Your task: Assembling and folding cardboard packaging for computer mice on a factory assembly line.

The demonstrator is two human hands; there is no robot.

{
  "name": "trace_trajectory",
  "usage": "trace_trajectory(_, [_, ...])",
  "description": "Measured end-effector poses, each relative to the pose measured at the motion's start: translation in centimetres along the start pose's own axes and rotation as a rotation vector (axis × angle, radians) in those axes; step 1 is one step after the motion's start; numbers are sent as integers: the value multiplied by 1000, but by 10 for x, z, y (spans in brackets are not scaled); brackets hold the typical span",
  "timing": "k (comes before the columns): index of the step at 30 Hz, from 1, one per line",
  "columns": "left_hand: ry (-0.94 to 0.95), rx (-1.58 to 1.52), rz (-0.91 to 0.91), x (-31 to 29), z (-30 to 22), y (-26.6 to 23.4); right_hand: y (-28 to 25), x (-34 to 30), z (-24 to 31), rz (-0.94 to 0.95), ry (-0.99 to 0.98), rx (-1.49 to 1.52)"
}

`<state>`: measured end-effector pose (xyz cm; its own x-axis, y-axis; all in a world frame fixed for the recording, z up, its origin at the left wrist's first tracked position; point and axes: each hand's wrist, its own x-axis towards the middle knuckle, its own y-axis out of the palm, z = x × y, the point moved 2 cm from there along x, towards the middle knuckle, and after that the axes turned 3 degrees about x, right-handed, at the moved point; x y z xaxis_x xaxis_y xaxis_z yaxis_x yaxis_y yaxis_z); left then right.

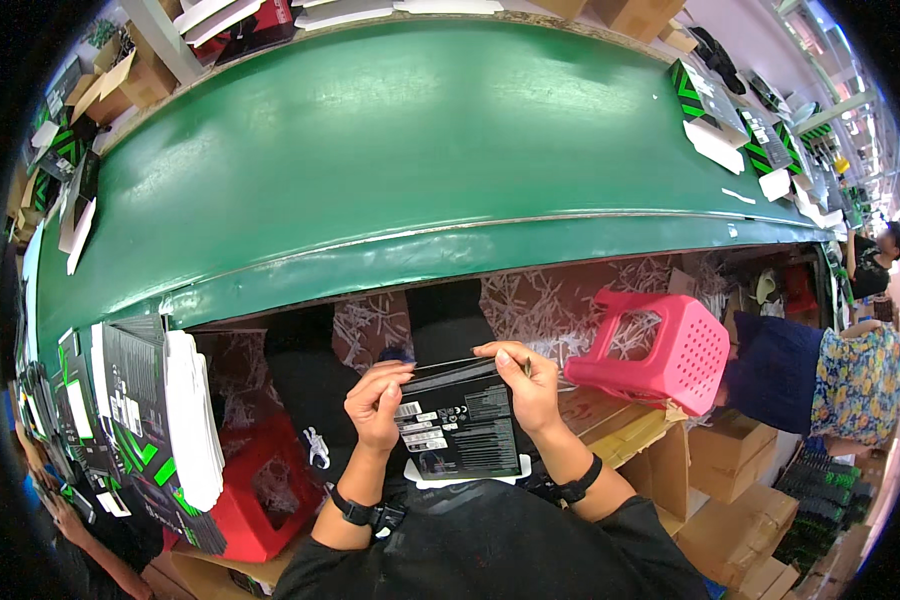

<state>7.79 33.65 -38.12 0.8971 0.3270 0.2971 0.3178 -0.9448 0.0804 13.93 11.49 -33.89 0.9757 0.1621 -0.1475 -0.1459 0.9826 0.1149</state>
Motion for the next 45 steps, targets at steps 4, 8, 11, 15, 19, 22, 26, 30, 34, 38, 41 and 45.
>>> trace_trajectory(4, [31,20,-16,-3,-1,1,0,-1,-2,5,36,-10])
trace_trajectory(8, [100,35,-8,-3,0,-1,4,1,3,37,-100,-153])
trace_trajectory(11, [77,53,-32,-3,5,0,6,3,4,28,-64,-170])
trace_trajectory(15, [157,37,-12,5,-2,10,0,0,20,53,-174,-247])
trace_trajectory(19, [123,173,-7,-1,-4,4,5,-3,14,155,-262,-237])
trace_trajectory(22, [133,144,16,-3,-3,8,1,-5,8,189,-306,-232])
trace_trajectory(26, [54,244,78,-14,15,-2,4,-14,-8,204,-376,-167])
trace_trajectory(30, [58,230,65,-4,1,9,1,-13,-6,115,-339,-246])
trace_trajectory(34, [-155,95,11,-12,27,2,-5,-10,-14,-37,-19,-274])
trace_trajectory(38, [-125,-71,-137,-13,13,-11,-17,-21,-42,288,-53,-348])
trace_trajectory(41, [43,-136,-96,-2,-33,-30,-4,-16,0,682,189,-402])
trace_trajectory(45, [223,-100,-115,25,-110,-35,-4,15,98,364,-93,-459])
